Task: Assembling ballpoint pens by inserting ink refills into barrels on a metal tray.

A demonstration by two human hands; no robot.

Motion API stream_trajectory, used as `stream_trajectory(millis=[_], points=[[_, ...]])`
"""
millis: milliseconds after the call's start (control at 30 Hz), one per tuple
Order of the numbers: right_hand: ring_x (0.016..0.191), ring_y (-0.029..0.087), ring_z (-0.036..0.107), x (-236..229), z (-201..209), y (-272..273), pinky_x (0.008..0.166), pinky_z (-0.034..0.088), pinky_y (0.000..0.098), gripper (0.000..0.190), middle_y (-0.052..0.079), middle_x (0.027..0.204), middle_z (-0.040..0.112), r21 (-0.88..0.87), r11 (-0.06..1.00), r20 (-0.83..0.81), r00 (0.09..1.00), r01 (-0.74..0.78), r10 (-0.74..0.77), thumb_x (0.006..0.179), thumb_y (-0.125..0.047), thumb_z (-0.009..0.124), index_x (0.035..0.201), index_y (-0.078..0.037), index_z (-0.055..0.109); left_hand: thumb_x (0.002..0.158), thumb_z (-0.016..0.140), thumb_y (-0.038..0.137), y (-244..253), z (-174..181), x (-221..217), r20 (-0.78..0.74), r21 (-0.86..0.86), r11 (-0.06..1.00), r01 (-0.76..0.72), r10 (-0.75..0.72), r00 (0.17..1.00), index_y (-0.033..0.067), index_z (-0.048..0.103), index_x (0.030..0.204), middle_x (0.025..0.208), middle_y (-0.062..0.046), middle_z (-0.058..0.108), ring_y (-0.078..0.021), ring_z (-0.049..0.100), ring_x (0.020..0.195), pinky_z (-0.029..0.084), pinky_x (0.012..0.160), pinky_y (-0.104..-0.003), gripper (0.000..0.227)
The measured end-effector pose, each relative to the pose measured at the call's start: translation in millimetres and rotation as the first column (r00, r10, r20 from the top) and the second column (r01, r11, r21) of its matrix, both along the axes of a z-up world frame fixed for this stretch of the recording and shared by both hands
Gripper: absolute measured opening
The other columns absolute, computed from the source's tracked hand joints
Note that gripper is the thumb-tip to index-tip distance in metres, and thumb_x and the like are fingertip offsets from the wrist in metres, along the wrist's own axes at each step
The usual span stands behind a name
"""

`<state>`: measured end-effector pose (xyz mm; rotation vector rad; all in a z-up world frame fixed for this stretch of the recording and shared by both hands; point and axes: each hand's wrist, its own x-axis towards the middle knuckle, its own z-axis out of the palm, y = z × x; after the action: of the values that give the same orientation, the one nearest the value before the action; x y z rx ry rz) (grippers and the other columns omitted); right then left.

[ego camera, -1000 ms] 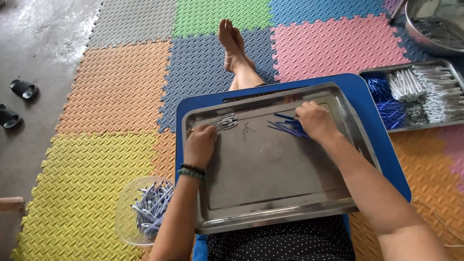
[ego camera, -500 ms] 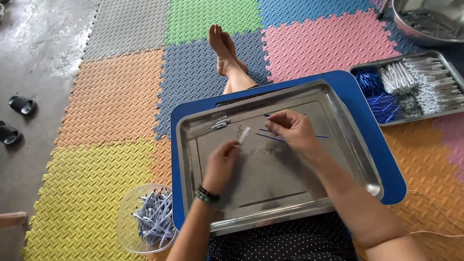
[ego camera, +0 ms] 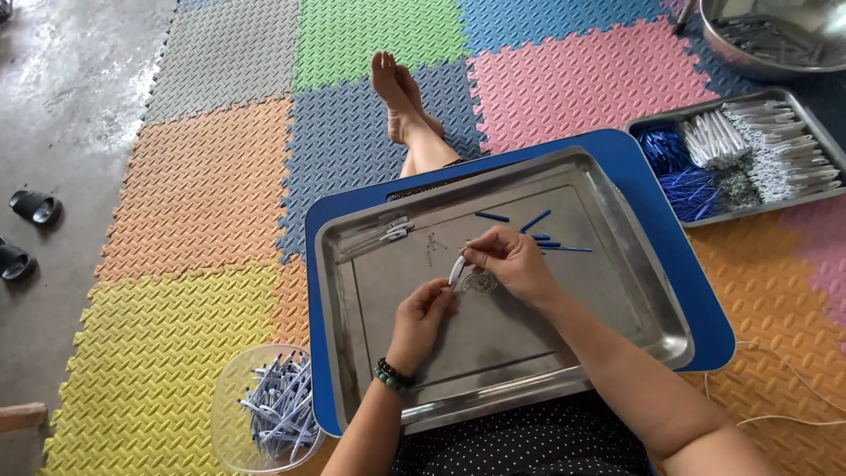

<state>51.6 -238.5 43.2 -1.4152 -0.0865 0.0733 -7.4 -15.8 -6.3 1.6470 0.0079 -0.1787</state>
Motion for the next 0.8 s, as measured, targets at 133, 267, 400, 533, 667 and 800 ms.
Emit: stream_trajectory(millis=[133, 267, 400, 533, 667, 800], points=[[0.085, 0.022, 0.084, -8.7, 6.0, -6.8, 0.074, 0.069, 0.0339, 0.011, 0.017, 0.093, 0.087, -0.146, 0.989, 0.085, 0.996, -0.010, 0.022, 0.101, -0.010, 0.087, 0.109, -0.003, 0.083, 0.111, 0.071, 0.008, 0.8, 1.8, -4.4, -0.041, -0.034, 0.999, 0.024, -0.025, 0.999, 0.0023, 0.081, 0.135, 0.107, -0.014, 0.086, -0.0211, 0.079, 0.089, 0.070, 0.085, -0.040, 0.026], [0.098, 0.031, 0.083, -9.9, 20.8, -30.2, 0.087, 0.066, 0.0448, 0.015, 0.019, 0.102, 0.088, -0.367, 0.930, 0.195, 0.977, -0.012, 0.090, 0.103, -0.015, 0.084, 0.116, -0.009, 0.087, 0.111, 0.071, 0.010, 3.5, -0.9, -6.4, -0.028, -0.029, 0.999, 0.021, -0.022, 0.999, 0.0004, 0.080, 0.134, 0.106, -0.016, 0.086, -0.0216, 0.080, 0.087, 0.070, 0.083, -0.041, 0.027], [0.112, 0.034, 0.080, 12.5, -18.0, -99.3, 0.098, 0.062, 0.0454, 0.019, 0.011, 0.113, 0.086, -0.837, 0.462, 0.355, 0.934, 0.295, 0.047, 0.102, -0.018, 0.082, 0.120, -0.018, 0.085, 0.112, 0.069, 0.010, 4.8, 3.4, -9.0, 0.010, -0.027, 1.000, -0.012, 0.012, 1.000, -0.0006, 0.078, 0.134, 0.106, -0.016, 0.085, -0.0218, 0.080, 0.086, 0.071, 0.083, -0.042, 0.026], [0.121, 0.024, 0.077, 1.7, -54.6, -151.3, 0.104, 0.061, 0.0407, 0.025, -0.002, 0.119, 0.083, -0.982, 0.106, 0.155, 0.988, 0.155, -0.007, 0.101, -0.032, 0.083, 0.126, -0.029, 0.083, 0.112, 0.067, 0.007, 4.7, 3.5, -6.0, 0.008, -0.020, 1.000, 0.001, -0.001, 1.000, -0.0001, 0.078, 0.134, 0.107, -0.015, 0.085, -0.0203, 0.077, 0.084, 0.070, 0.084, -0.041, 0.026], [0.114, 0.023, 0.077, -6.2, -72.5, -153.5, 0.099, 0.063, 0.0380, 0.010, -0.001, 0.112, 0.080, -0.965, 0.177, 0.188, 0.981, 0.193, -0.043, 0.107, -0.030, 0.079, 0.116, -0.027, 0.081, 0.112, 0.066, 0.007, 3.6, -1.9, -2.7, -0.017, -0.094, 0.995, 0.032, -0.033, 0.999, 0.0003, 0.077, 0.136, 0.109, -0.016, 0.087, -0.0199, 0.080, 0.084, 0.070, 0.083, -0.038, 0.027], [0.115, 0.030, 0.078, -31.8, -0.2, -114.3, 0.101, 0.062, 0.0433, 0.015, 0.007, 0.113, 0.082, -0.792, 0.589, 0.184, 0.983, 0.160, -0.019, 0.110, -0.019, 0.072, 0.122, -0.021, 0.080, 0.112, 0.067, 0.008, 7.0, -6.7, -2.5, -0.049, -0.161, 0.986, 0.040, -0.048, 0.998, -0.0010, 0.077, 0.136, 0.108, -0.015, 0.087, -0.0175, 0.079, 0.084, 0.069, 0.083, -0.034, 0.028]])
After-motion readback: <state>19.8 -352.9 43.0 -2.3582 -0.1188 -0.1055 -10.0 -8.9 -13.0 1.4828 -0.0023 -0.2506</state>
